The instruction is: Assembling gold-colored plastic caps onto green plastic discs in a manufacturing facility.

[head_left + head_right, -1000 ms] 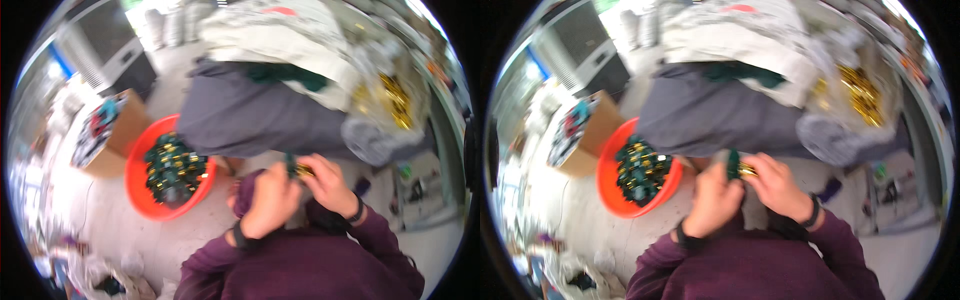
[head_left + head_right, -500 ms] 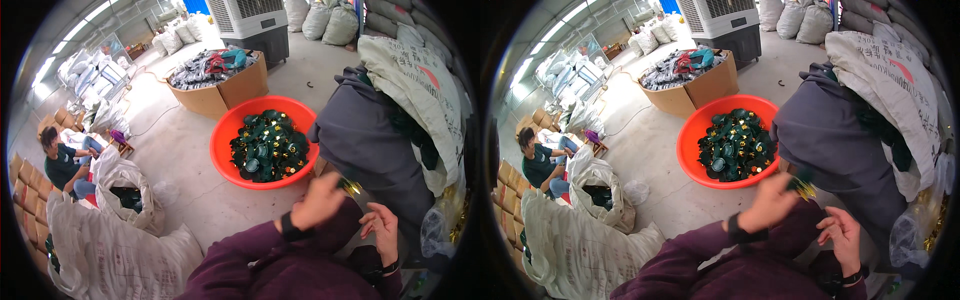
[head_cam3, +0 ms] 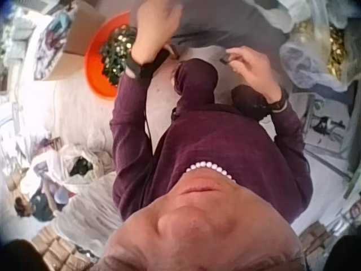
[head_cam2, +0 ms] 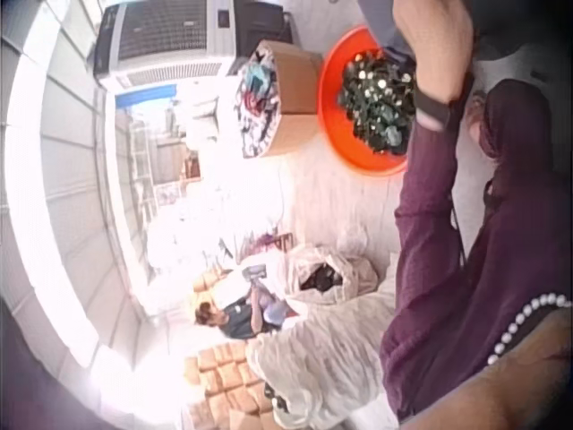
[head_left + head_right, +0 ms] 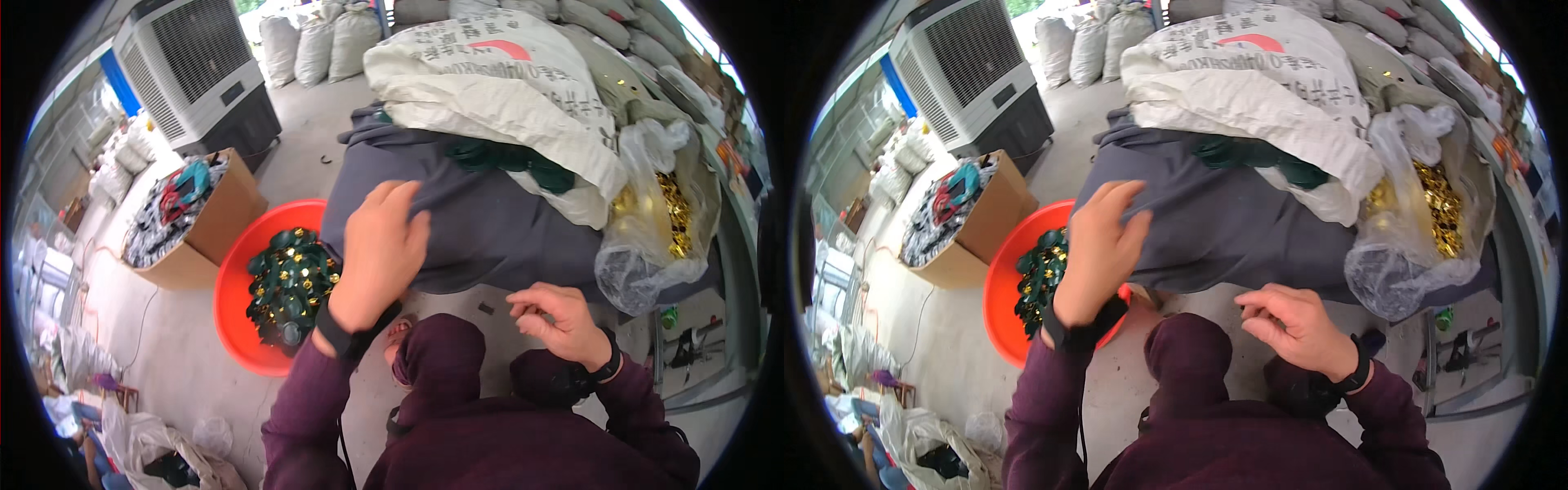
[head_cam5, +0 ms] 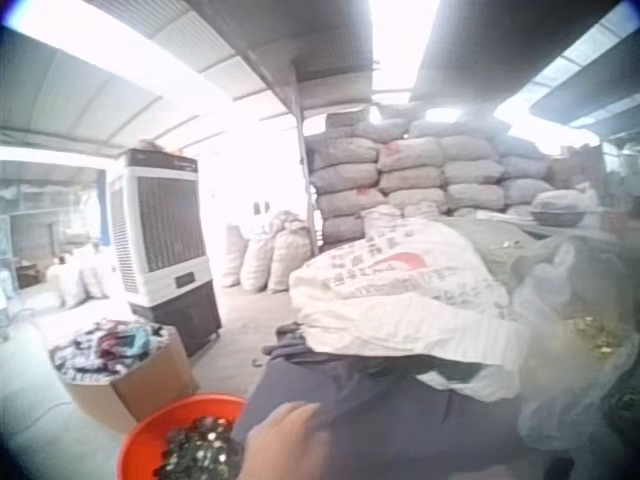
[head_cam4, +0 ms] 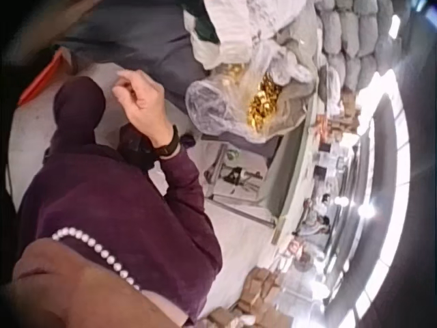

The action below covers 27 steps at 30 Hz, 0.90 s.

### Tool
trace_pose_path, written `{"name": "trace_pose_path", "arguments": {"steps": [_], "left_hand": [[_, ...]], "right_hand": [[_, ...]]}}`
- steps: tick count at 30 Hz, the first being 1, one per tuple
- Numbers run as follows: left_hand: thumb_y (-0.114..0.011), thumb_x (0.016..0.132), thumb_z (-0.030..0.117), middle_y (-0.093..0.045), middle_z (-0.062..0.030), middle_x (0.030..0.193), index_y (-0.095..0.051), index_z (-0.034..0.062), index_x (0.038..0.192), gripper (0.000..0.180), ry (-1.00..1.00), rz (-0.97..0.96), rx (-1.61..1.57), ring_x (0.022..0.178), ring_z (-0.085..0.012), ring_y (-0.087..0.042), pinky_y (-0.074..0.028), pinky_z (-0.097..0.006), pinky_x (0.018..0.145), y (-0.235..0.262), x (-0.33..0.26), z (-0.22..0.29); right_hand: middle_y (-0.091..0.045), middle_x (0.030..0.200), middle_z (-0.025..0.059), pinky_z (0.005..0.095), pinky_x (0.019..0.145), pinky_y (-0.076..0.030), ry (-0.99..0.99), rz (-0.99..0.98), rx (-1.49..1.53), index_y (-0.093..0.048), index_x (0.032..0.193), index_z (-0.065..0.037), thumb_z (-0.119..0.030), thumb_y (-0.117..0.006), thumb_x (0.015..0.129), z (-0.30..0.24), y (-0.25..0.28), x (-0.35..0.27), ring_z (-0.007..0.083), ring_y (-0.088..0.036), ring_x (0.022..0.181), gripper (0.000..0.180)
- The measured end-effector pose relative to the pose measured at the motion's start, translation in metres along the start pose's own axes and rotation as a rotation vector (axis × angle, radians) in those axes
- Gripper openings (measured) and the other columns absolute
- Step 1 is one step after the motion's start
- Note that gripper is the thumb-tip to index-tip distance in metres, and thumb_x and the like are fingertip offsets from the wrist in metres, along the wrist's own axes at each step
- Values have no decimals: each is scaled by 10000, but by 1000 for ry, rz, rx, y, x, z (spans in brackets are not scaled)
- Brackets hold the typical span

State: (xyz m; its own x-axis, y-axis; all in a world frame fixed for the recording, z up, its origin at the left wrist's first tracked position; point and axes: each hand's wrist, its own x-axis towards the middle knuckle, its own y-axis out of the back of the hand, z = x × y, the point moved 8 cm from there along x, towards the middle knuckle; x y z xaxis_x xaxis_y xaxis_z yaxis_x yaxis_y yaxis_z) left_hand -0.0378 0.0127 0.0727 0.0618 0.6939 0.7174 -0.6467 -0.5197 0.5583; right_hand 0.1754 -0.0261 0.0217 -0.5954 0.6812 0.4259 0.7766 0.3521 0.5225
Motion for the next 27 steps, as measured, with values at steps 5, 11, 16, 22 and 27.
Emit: {"name": "trace_pose_path", "arguments": {"steps": [5,11,16,22,27], "left_hand": [[-548,743,103,-616,-259,960,-611,-11,912,213,-77,-263,142,894,-412,-600,-488,-464,788,-101,79,-5],[-508,897,262,-456,-162,1361,-464,70,1326,472,-200,-279,251,1275,-338,-389,-292,-397,1069,-156,117,-56],[-518,887,243,-508,-147,1314,-539,96,1266,407,-198,-355,240,1231,-331,-440,-327,-407,1041,-165,112,-73],[-484,894,246,-650,-122,1030,-635,95,1064,273,55,-135,297,911,-268,-640,-514,-392,745,-140,105,11],[-619,791,224,-551,-111,1268,-526,109,1287,518,-58,-123,303,1115,-271,-552,-500,-367,855,-208,113,-50]], "right_hand": [[-605,727,70,244,530,-457,30,313,-313,-631,962,1,61,-568,802,-33,77,-38,134,-599,580,182],[-593,708,72,237,513,-439,-131,817,-521,-614,938,19,-14,-572,838,-27,189,-90,131,-590,556,113],[-643,853,140,315,646,-483,-336,706,-789,-610,995,25,-25,-529,836,61,257,-111,230,-623,741,186],[-560,1200,112,318,980,-398,-290,566,200,-497,1254,22,-138,-465,956,264,377,-184,210,-525,1110,340],[-569,1166,123,330,940,-407,-149,106,306,-497,1252,21,-140,-490,938,354,261,61,226,-532,1069,353]]}}
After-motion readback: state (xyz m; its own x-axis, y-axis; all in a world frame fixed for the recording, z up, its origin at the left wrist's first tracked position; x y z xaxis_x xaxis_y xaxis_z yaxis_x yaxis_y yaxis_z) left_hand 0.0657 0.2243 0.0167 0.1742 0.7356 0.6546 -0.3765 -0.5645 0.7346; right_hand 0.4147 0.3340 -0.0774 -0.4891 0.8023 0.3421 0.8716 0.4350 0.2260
